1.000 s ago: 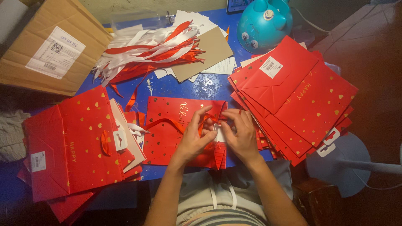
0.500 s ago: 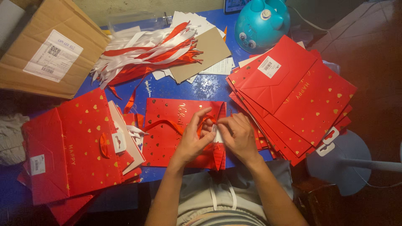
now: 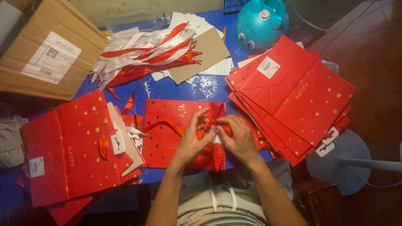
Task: The person assembles red gift bags by threading red ribbons through white plastic hangers and securing them. The person repeatedly picks a bag, threads the ribbon, and places the finished bag on a stack.
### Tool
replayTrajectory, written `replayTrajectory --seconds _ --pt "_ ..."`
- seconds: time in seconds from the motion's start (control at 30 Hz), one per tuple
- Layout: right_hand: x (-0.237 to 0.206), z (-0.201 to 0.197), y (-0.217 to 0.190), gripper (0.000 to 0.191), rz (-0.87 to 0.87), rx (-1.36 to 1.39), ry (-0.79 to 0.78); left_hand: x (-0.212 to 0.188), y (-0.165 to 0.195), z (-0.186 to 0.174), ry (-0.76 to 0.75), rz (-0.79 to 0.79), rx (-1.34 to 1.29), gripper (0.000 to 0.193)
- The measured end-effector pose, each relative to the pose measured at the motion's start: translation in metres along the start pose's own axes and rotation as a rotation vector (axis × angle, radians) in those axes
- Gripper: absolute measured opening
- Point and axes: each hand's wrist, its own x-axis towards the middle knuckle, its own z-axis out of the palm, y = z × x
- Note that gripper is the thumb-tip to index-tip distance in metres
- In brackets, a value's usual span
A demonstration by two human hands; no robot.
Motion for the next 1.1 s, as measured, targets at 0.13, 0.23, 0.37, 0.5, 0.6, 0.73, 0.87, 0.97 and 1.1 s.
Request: replayTrajectory --seconds 0.13,0.23,0.37,0.5,0.6,0.73,0.87,0.97,1.1 --pt "-0.003 0.0 0.005 0.011 0.057 0.02 -0.026 -0.001 0.003 -0.001 0.006 0.004 0.046 0.067" --pt "-0.009 0.001 0.01 0.012 0.143 0.117 -0.016 -0.001 0.004 0.0 -0.011 -0.016 -0.029 0.066" --pt "-0.013 0.0 0.01 0.011 -0.017 0.154 0.157 0.001 0.004 0.0 -0.048 -0.052 -0.154 0.068" --pt "-0.008 -0.002 0.006 0.02 0.098 0.2 0.097 0.001 0.001 0.0 -0.048 -0.042 -0.152 0.068" --pt "-0.005 0.001 0.004 0.02 0.028 0.059 0.037 0.001 -0.002 0.0 -0.049 -0.052 -0.184 0.067" --pt "-0.008 0.002 0.009 0.017 -0.011 0.05 0.02 0.001 -0.004 -0.001 -0.06 -0.021 -0.167 0.067" --pt "-0.016 0.002 0.018 0.008 0.119 0.157 0.136 0.002 -0.006 0.0 -0.048 -0.039 -0.152 0.066" --pt "-0.022 0.001 0.022 0.006 0.065 0.243 0.22 0.002 -0.006 0.0 -0.057 -0.012 -0.135 0.065" --pt "-0.029 0.002 0.026 0.004 0.092 0.446 0.228 0.001 -0.003 0.001 -0.078 -0.011 -0.143 0.06"
